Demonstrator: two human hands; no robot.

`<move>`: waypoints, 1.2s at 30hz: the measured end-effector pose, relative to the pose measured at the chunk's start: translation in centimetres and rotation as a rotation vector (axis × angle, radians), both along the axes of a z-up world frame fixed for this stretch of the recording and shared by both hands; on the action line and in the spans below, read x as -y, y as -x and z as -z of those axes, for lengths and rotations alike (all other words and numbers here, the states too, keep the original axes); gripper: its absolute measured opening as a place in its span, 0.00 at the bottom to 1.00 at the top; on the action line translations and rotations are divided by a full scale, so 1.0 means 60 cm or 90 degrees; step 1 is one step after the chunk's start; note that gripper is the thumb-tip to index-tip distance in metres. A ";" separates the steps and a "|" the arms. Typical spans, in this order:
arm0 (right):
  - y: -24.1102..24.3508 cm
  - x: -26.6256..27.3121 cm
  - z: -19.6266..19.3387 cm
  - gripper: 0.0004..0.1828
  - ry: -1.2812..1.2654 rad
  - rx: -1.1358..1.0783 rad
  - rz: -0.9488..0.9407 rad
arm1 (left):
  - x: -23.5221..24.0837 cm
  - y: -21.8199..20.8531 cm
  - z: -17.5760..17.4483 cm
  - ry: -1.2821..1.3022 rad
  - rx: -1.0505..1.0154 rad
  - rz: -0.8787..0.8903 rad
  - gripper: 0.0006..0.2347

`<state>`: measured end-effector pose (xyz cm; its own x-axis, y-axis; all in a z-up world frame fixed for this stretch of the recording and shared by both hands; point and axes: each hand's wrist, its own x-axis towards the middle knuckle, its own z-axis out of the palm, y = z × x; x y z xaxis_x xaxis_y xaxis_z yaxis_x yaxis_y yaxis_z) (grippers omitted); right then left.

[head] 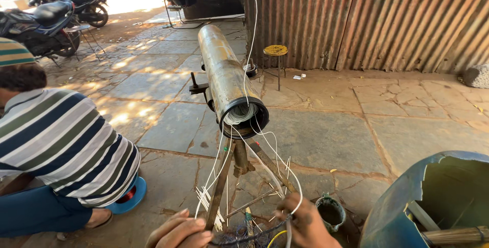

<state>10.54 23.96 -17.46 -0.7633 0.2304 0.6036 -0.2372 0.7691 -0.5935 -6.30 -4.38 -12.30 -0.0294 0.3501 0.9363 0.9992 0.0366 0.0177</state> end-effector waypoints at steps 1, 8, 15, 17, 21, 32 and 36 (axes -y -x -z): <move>-0.009 -0.012 0.009 0.07 0.070 0.027 0.044 | -0.015 -0.016 -0.020 -0.030 0.010 -0.042 0.09; -0.059 -0.021 0.043 0.19 0.107 -0.062 0.099 | -0.118 -0.011 -0.125 -0.082 0.137 -0.072 0.21; -0.076 -0.037 0.056 0.23 0.334 -0.345 0.026 | -0.199 0.019 -0.158 0.006 0.093 -0.161 0.23; -0.080 -0.037 0.042 0.22 0.388 -0.169 0.124 | -0.212 0.018 -0.155 -0.003 0.041 -0.233 0.23; -0.091 -0.039 0.006 0.21 0.360 0.005 0.172 | -0.224 0.013 -0.159 0.035 -0.064 -0.370 0.22; -0.197 -0.099 -0.227 0.52 0.067 0.357 -0.022 | -0.255 -0.029 -0.221 0.134 0.269 -0.408 0.14; -0.223 -0.020 -0.395 0.47 0.036 -0.014 0.046 | -0.259 -0.030 -0.226 0.024 0.307 -0.418 0.08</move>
